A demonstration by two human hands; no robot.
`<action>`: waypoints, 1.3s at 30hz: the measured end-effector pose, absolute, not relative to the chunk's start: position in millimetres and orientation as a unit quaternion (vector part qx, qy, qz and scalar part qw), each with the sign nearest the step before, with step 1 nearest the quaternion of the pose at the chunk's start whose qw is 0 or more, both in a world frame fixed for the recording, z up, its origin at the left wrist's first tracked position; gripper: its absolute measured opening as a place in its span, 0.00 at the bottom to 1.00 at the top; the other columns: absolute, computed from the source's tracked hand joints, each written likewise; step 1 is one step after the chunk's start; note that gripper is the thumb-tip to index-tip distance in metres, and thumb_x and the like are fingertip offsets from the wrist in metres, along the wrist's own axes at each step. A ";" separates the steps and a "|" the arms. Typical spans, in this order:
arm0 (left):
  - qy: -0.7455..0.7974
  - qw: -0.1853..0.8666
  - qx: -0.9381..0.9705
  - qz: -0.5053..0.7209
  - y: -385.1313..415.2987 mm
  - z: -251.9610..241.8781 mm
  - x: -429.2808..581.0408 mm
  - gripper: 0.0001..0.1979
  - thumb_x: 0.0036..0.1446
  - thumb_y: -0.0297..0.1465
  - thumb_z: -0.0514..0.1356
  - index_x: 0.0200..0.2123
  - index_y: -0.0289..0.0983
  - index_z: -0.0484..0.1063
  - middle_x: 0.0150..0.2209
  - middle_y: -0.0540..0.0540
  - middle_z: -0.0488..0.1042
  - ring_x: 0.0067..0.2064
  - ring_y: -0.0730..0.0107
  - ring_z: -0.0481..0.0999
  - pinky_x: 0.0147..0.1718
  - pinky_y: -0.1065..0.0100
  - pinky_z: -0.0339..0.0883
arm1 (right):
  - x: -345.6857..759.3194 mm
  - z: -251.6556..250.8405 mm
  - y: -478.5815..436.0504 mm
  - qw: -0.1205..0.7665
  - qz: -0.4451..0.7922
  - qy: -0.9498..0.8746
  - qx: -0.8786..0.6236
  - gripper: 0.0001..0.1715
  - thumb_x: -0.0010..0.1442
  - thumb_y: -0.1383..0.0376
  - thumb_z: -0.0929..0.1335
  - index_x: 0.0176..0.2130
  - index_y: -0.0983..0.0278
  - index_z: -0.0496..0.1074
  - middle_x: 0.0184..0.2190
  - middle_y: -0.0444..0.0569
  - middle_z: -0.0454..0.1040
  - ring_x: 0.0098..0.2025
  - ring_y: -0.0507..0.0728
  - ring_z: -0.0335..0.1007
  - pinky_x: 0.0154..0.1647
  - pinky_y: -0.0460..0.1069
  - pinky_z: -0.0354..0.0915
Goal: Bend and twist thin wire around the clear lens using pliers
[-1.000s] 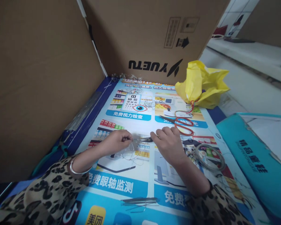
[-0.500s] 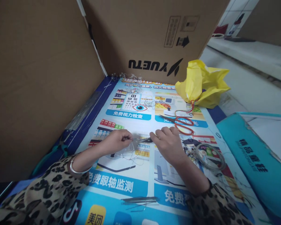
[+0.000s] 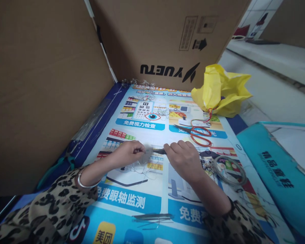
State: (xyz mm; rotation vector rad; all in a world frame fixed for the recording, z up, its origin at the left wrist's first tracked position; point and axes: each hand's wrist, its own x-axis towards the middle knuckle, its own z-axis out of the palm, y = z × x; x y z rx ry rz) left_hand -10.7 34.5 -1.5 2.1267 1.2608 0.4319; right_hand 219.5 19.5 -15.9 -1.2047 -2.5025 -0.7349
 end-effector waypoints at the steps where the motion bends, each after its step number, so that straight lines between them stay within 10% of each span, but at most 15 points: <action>1: 0.477 0.310 0.806 0.164 34.6 -1.9 -10.8 0.09 0.47 0.25 0.54 0.28 0.35 0.74 0.27 0.49 0.75 0.28 0.72 0.70 0.27 0.73 0.59 | 218.1 -14.3 18.3 0.138 -0.250 -0.862 -0.418 0.11 0.60 0.68 0.62 0.38 0.61 0.73 0.23 0.46 0.69 0.30 0.55 0.57 0.32 0.52 0.48; 39: 0.468 0.396 0.760 0.217 39.6 -9.7 -14.2 0.07 0.51 0.27 0.53 0.26 0.34 0.70 0.23 0.53 0.68 0.25 0.77 0.65 0.25 0.75 0.56 | 205.5 -2.7 12.0 0.187 -0.175 -0.852 -0.456 0.12 0.54 0.62 0.68 0.40 0.61 0.73 0.35 0.49 0.73 0.39 0.57 0.61 0.38 0.51 0.51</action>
